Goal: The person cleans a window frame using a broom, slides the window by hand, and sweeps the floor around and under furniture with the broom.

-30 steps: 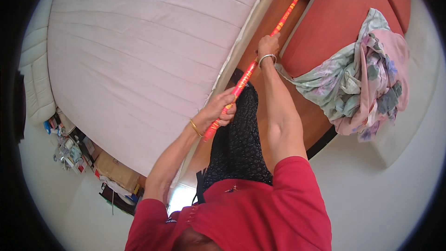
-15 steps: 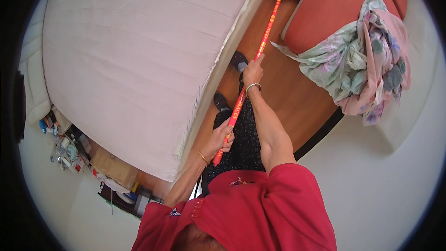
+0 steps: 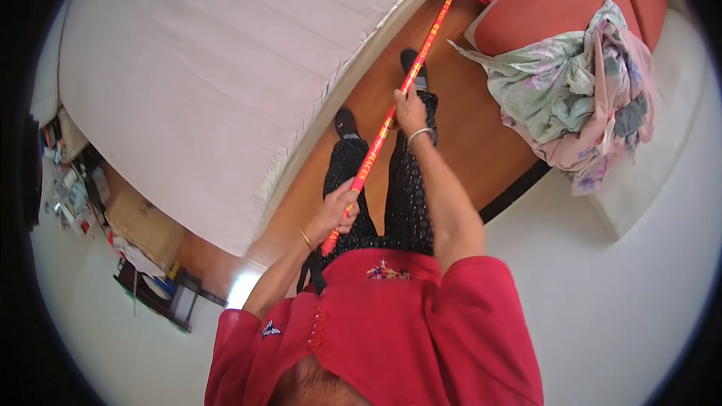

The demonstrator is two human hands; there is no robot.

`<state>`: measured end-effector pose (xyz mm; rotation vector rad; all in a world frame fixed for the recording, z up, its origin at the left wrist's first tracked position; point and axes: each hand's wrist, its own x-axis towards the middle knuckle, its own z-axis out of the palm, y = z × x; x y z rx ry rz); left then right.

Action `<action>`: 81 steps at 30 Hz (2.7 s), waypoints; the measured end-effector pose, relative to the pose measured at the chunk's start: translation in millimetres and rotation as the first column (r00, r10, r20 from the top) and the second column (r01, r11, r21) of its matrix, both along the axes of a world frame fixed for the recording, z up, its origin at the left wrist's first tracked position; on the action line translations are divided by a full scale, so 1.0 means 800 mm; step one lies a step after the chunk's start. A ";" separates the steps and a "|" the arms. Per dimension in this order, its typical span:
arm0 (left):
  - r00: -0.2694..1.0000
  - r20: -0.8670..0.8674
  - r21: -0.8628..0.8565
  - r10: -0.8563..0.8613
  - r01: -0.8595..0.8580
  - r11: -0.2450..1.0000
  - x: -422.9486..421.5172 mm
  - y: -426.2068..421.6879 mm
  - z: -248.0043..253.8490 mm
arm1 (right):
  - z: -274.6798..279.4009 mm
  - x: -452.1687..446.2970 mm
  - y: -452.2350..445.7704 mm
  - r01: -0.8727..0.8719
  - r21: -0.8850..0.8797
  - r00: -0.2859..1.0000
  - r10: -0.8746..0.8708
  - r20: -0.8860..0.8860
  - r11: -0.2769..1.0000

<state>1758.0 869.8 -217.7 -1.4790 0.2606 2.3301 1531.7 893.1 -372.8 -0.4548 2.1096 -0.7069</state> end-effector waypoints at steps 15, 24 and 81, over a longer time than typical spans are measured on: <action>0.881 0.411 -0.425 -0.235 0.413 0.805 -0.081 0.116 -0.061 | -0.115 -0.344 -0.067 -0.690 0.633 -0.409 0.911 0.059 -0.351; 0.697 0.640 -0.244 -0.324 0.584 0.774 -0.148 0.132 -0.067 | -0.225 -0.352 -0.069 -0.760 0.556 -0.253 0.941 0.226 -0.338; 0.634 0.574 -0.138 -0.519 0.699 0.701 0.044 0.118 0.063 | -0.179 0.021 -0.018 0.458 0.425 0.617 -0.624 0.480 0.781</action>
